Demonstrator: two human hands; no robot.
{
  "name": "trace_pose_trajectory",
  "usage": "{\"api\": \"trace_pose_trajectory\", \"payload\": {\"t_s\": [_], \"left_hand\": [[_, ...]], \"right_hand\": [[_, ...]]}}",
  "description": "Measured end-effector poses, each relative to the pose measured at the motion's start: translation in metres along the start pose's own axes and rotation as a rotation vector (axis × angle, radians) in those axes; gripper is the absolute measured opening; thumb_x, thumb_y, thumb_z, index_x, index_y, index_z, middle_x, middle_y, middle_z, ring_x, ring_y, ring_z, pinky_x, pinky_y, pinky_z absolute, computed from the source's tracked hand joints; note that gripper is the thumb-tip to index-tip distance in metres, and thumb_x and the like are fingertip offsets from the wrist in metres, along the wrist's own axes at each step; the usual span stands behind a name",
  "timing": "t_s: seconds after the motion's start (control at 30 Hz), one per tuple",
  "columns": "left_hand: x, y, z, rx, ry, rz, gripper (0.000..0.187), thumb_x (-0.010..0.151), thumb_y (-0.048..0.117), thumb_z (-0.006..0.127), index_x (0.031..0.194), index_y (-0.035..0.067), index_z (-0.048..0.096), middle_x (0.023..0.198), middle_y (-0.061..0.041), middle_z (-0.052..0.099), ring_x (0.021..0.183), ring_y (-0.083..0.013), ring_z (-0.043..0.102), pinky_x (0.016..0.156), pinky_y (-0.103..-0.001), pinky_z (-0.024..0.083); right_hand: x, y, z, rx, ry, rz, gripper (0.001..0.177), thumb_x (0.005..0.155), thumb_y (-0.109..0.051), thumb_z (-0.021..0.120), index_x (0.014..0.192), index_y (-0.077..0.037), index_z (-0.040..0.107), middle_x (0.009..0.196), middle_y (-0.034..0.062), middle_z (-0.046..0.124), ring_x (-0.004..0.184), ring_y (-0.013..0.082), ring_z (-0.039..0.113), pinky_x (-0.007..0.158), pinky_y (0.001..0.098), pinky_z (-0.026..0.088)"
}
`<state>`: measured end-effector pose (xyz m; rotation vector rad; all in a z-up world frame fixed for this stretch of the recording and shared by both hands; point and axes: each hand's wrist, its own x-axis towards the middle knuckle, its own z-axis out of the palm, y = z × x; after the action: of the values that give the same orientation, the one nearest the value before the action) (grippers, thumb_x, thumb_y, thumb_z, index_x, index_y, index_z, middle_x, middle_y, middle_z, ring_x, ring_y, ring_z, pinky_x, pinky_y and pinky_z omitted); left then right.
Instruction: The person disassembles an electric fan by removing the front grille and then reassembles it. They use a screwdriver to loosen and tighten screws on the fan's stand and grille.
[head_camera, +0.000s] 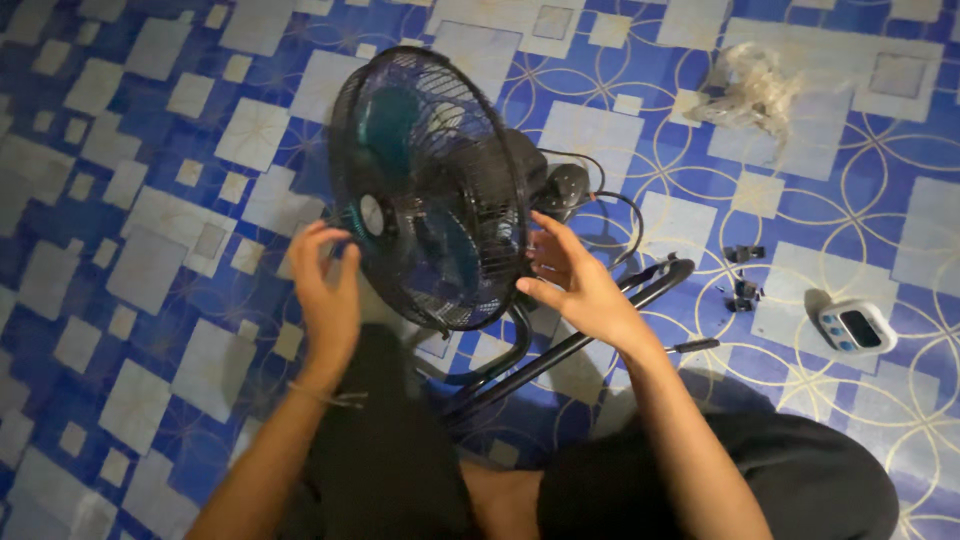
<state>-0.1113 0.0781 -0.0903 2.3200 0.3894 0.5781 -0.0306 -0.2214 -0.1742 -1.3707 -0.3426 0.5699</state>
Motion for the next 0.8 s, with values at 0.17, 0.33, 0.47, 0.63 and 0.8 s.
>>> {"api": "trace_pose_trajectory", "payload": {"t_s": [0.17,0.33,0.47,0.63,0.8], "left_hand": [[-0.029,0.031,0.005,0.179,-0.058,0.235,0.017,0.094,0.012,0.072,0.11,0.009,0.071,0.134,-0.013,0.054,0.129,-0.0342,0.048,0.11,-0.044,0.039],[-0.034,0.056,0.02,0.197,-0.058,0.302,0.019,0.09,0.013,0.074,0.109,0.01,0.072,0.131,-0.013,0.055,0.126,-0.035,0.049,0.109,-0.045,0.041],[-0.041,0.065,0.026,0.211,-0.042,0.373,0.02,0.092,0.012,0.073,0.112,0.009,0.071,0.132,-0.013,0.055,0.127,-0.0361,0.05,0.109,-0.046,0.042],[-0.041,0.066,0.023,0.35,-0.076,0.555,0.026,0.092,0.012,0.074,0.117,0.008,0.07,0.132,-0.012,0.057,0.127,-0.0355,0.053,0.107,-0.047,0.042],[-0.037,0.066,0.027,0.352,-0.189,0.721,0.038,0.091,0.018,0.076,0.126,0.006,0.067,0.133,-0.012,0.057,0.129,-0.0337,0.052,0.108,-0.049,0.041]], "right_hand": [[-0.002,0.001,0.001,0.025,-0.012,-0.017,0.084,0.089,-0.012,0.076,0.159,-0.013,0.029,0.154,0.021,0.047,0.137,0.0304,0.055,0.112,0.0423,0.047],[-0.003,-0.003,0.005,0.024,0.015,-0.025,0.084,0.088,-0.009,0.074,0.158,-0.012,0.029,0.15,0.0208,0.051,0.132,0.0303,0.059,0.109,0.0413,0.05],[-0.006,-0.004,0.005,-0.022,0.038,-0.04,0.082,0.088,-0.007,0.074,0.158,-0.012,0.031,0.148,0.0194,0.054,0.129,0.0298,0.061,0.108,0.0404,0.05],[-0.006,-0.003,0.005,-0.021,0.042,-0.04,0.082,0.088,-0.006,0.074,0.158,-0.012,0.031,0.149,0.0178,0.053,0.13,0.0285,0.06,0.109,0.0399,0.05],[-0.007,-0.001,0.007,-0.025,0.091,-0.146,0.076,0.09,-0.002,0.072,0.155,-0.009,0.034,0.146,0.017,0.056,0.131,0.0266,0.059,0.108,0.0379,0.052]]}}
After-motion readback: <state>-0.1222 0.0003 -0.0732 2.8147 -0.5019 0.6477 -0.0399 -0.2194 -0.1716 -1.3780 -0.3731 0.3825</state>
